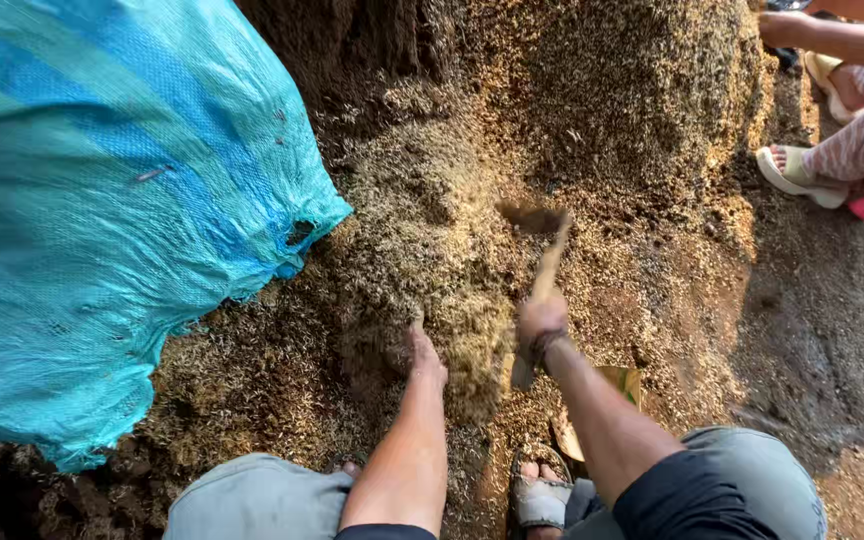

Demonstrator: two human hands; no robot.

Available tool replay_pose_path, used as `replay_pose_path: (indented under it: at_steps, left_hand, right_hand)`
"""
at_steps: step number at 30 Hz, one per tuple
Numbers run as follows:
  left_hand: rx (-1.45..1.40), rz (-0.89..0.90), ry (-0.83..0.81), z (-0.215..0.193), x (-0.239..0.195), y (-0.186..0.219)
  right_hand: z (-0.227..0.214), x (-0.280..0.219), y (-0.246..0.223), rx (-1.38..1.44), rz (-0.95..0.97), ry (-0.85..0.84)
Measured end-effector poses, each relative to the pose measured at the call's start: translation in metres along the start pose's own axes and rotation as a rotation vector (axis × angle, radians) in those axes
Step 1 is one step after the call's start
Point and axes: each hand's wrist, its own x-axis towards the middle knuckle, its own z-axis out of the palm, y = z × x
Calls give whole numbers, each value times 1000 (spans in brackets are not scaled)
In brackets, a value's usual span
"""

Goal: The person scoops a loose fibrous material from a large pile into a blue sack using a small scoop and hands. The person repeatedly fills the scoop and pours the material into the sack, occasionally using hands to guide the flow.

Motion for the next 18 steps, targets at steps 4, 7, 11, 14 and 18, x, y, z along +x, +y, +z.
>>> replay_pose_path:
  at_steps: [4, 7, 11, 14, 18]
  left_hand:
    - [-7, 26, 3, -22, 13, 6]
    - [-10, 33, -13, -7, 18, 8]
    - [-64, 134, -41, 28, 8, 42]
    - [-116, 426, -215, 55, -13, 79]
    - [-99, 625, -123, 59, -39, 100]
  right_hand:
    - [44, -16, 51, 143, 60, -208]
    - [28, -36, 57, 113, 20, -390]
    - [-11, -67, 5, 62, -77, -212]
    - [-54, -74, -30, -215, -346, -91]
    - [-78, -55, -50, 112, -319, 24]
